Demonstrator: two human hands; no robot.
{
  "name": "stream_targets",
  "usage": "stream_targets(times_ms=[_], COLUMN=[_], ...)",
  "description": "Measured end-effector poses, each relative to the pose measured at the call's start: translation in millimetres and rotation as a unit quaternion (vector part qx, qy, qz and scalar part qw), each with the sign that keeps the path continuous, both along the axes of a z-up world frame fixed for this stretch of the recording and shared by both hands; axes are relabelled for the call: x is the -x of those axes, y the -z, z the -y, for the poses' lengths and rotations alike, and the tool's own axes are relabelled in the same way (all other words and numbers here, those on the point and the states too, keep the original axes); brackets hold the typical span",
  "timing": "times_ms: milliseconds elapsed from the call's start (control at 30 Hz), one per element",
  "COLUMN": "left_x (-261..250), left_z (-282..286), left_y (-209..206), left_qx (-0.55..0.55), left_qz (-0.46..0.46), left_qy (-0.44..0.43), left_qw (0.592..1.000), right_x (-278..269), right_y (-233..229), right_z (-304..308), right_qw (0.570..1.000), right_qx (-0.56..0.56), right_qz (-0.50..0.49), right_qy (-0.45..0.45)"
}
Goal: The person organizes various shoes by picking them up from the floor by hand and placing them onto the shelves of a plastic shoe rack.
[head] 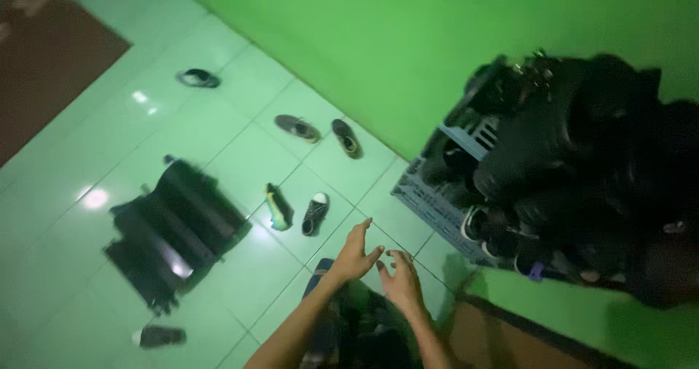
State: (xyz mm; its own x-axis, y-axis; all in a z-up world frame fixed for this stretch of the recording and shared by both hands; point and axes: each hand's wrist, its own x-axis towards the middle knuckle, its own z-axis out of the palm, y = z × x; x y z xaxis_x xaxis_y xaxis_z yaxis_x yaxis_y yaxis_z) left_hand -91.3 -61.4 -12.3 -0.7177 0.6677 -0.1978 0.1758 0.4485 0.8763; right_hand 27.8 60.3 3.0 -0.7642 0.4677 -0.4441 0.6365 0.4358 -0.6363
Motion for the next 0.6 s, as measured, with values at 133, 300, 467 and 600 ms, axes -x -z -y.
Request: stream_targets(times_ms=[133,300,467,600], left_x=[-12.5,-39.3,-68.8,-80.6], left_z=[50.4,105.6,157.7,201.8], left_y=[-42.1,-51.1,-66.4,-74.5], left_qx=[-0.019,-0.002,0.011,-0.02], left_qz=[-0.045,-0.076,-0.041,-0.07], left_qy=[-0.068,-0.174,-0.256,-0.309], left_qw=[0.997,0.982,0.966,0.948], right_x=[2.1,4.6,8.1,19.0], right_y=[-44.4,-72.5,-99.0,-103.4], right_z=[4.9,16.4,36.2,60.7], right_qw=[0.997,0.983,0.978,0.969], right_qx=[-0.02,-0.033,-0.017,-0.032], right_qz=[-0.036,-0.089,-0.098,-0.13], right_qy=[-0.072,-0.156,-0.183,-0.207])
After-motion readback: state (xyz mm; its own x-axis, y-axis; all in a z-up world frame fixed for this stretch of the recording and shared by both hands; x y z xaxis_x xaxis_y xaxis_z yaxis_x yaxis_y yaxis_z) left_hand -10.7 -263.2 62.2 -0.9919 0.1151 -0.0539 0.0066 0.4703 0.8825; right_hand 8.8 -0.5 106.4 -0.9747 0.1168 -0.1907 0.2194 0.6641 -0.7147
